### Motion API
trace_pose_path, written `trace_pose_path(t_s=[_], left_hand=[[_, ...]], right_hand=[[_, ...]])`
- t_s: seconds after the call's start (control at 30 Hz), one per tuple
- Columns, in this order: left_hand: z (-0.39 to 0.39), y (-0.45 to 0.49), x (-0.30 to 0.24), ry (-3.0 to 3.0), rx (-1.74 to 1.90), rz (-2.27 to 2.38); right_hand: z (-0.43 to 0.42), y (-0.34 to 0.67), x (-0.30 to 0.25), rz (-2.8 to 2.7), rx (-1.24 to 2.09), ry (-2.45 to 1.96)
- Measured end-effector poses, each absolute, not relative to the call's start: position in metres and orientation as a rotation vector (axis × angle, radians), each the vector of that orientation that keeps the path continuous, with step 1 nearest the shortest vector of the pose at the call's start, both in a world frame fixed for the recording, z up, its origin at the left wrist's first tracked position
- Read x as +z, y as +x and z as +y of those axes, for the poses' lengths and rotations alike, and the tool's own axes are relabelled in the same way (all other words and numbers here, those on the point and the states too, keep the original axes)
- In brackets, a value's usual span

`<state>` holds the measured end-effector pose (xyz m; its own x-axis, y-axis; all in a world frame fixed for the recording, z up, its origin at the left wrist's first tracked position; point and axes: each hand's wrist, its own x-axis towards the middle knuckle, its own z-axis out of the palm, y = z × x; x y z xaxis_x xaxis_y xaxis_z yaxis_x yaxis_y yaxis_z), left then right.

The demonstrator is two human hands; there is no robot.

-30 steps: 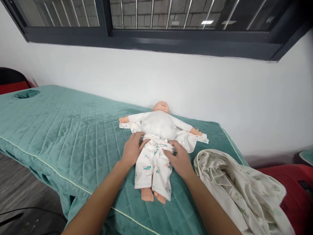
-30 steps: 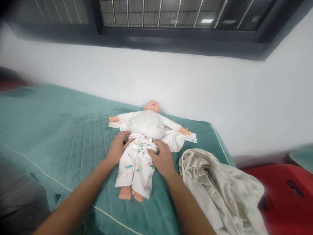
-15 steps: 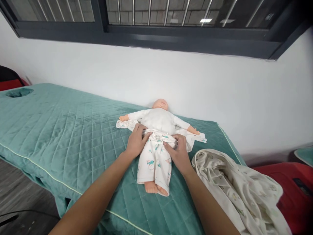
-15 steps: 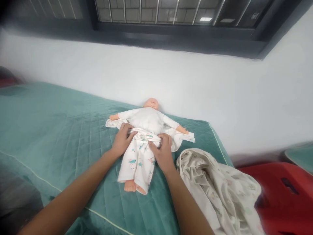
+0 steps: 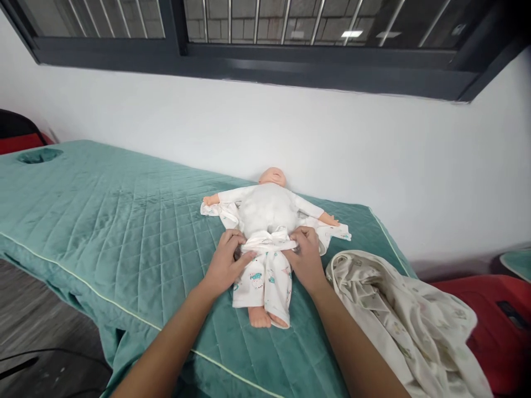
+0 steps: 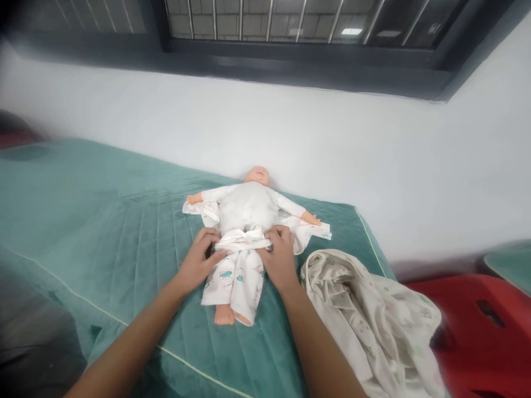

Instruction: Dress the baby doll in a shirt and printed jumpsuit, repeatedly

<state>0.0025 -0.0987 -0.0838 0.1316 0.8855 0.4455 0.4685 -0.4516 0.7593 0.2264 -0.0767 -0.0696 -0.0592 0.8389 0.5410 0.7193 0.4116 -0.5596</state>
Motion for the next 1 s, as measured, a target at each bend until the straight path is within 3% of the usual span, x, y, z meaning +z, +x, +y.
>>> trace_pose_path(t_s=[0.13,0.47,0.83,1.0], left_hand=[[-0.100,0.003,-0.085,1.971,1.249,1.299],[-0.096,0.002,-0.085,2.005,1.269,1.318],[-0.149,-0.004,-0.085,1.819,1.089,1.503],[-0.164,-0.007,-0.090,1.756,1.154,1.343]], right_hand=[[-0.088,0.227,-0.063,-1.915,0.182,-1.320],[-0.160,0.206,-0.060,-1.675,0.734,-1.502],[-0.134,0.198,-0.050,-1.679,0.662,-1.542],[-0.143,0.198,-0.050,-1.677,0.635,-1.543]])
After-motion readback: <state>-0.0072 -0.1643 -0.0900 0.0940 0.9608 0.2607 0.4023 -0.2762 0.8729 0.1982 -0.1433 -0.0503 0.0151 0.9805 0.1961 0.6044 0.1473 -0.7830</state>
